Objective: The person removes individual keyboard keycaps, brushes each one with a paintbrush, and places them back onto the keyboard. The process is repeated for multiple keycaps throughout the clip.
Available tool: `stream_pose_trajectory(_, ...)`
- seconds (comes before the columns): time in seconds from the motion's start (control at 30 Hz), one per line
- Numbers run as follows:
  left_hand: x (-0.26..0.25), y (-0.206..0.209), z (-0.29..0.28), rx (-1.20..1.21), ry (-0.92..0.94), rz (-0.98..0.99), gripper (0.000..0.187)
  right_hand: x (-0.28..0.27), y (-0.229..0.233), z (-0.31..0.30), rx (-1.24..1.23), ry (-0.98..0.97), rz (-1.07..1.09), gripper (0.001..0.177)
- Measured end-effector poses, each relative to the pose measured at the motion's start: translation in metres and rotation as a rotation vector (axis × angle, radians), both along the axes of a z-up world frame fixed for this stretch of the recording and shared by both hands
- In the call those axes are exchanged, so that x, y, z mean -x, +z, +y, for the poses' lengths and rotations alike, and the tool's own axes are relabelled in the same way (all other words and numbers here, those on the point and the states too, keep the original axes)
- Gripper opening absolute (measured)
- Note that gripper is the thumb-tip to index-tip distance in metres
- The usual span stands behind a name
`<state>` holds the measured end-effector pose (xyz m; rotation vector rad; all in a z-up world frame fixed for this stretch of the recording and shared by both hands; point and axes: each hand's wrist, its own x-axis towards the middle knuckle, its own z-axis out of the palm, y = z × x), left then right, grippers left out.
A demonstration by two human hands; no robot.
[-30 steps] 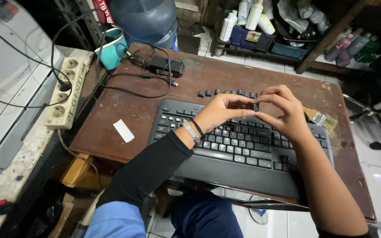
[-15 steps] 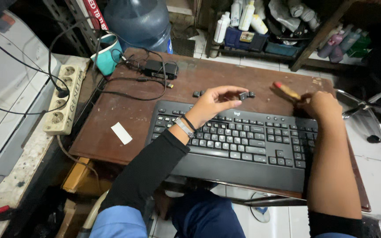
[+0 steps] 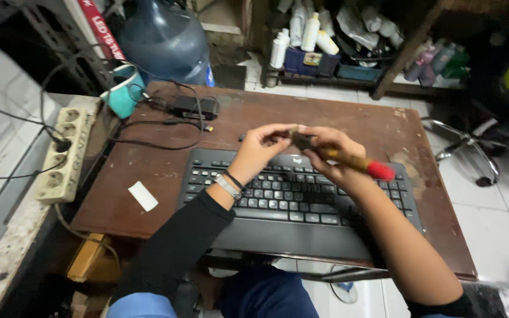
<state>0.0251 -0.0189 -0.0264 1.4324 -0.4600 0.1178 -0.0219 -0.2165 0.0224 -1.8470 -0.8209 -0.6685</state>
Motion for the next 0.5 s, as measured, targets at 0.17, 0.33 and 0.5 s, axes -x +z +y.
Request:
stream_pose_trajectory(0.17,0.005,0.008,0.003,-0.025,0.035,-0.059,0.032,0.001,0.014,-0.002,0.122,-0.030,0.085,0.025)
stream_pose_trajectory(0.33,0.011,0.018,0.001,-0.073,0.086,-0.200,0.032,-0.008,0.020,-0.009,0.125,0.006,0.151,0.021)
stream_pose_trajectory(0.5,0.011,0.018,0.003,-0.064,0.055,-0.201,0.033,0.005,0.026,-0.008,-0.112,0.066,0.144,0.030)
